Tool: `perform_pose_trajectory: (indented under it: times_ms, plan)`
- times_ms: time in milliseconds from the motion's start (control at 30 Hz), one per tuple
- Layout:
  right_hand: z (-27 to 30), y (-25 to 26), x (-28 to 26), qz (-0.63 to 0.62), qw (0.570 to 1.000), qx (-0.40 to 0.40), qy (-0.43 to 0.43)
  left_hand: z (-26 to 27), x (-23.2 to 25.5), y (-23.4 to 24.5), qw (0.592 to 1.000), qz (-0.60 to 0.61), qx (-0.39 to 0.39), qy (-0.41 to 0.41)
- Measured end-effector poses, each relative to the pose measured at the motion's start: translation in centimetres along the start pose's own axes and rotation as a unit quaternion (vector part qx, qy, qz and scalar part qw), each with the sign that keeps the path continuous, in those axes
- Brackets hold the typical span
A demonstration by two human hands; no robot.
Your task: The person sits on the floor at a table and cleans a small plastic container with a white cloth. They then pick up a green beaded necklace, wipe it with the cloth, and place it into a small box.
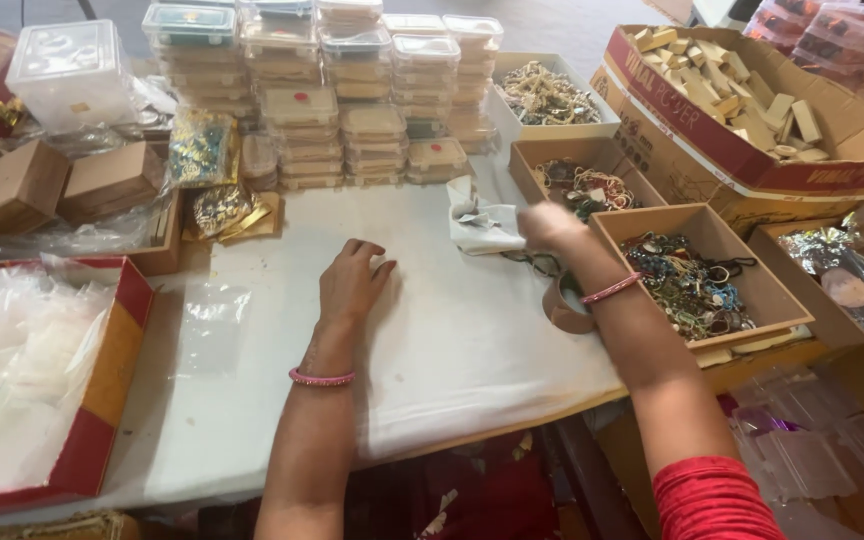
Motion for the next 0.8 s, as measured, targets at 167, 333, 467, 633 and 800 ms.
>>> perform_pose_trajectory:
  times_ms: [167, 333, 467, 633, 800]
  plan:
    - [0.0, -5.4, -2.3, 0.082, 0.995, -0.04, 0.035, 0.2, -0.6, -1.3, 0.999, -0.007, -0.003, -0.038]
    - [2.8, -3.2, -8.6, -0.012, 0.995, -0.08, 0.051, -0.2, -0.4, -1.5, 0.995, 0.082, -0.05, 0.002]
    - [0.5, -4.4, -11.9, -0.573, 0.795, -0.069, 0.186, -0.5, -0.6, -1.0, 0.984, 0.12, -0.088, 0.098]
    - [1.0, -5.0, -14.4, -0.428, 0.871, 0.181, 0.16, -0.1, -1.8, -1.6, 0.995, -0.003, -0.08, 0.054]
    - [-0.5, -9.1, -11.7, 0.049, 0.877, 0.465, 0.11, 0.0, -0.7, -1.4, 0.994, -0.033, -0.106, -0.013]
Point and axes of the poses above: each hand's wrist, its own z-axis away from the middle knuckle, its own y-axis out of the back of the hand, x = y × z, the point moved 2 cm from there along -z, towards the middle knuckle, and after that the axes turned 6 degrees about -y, right-handed, at the moved point
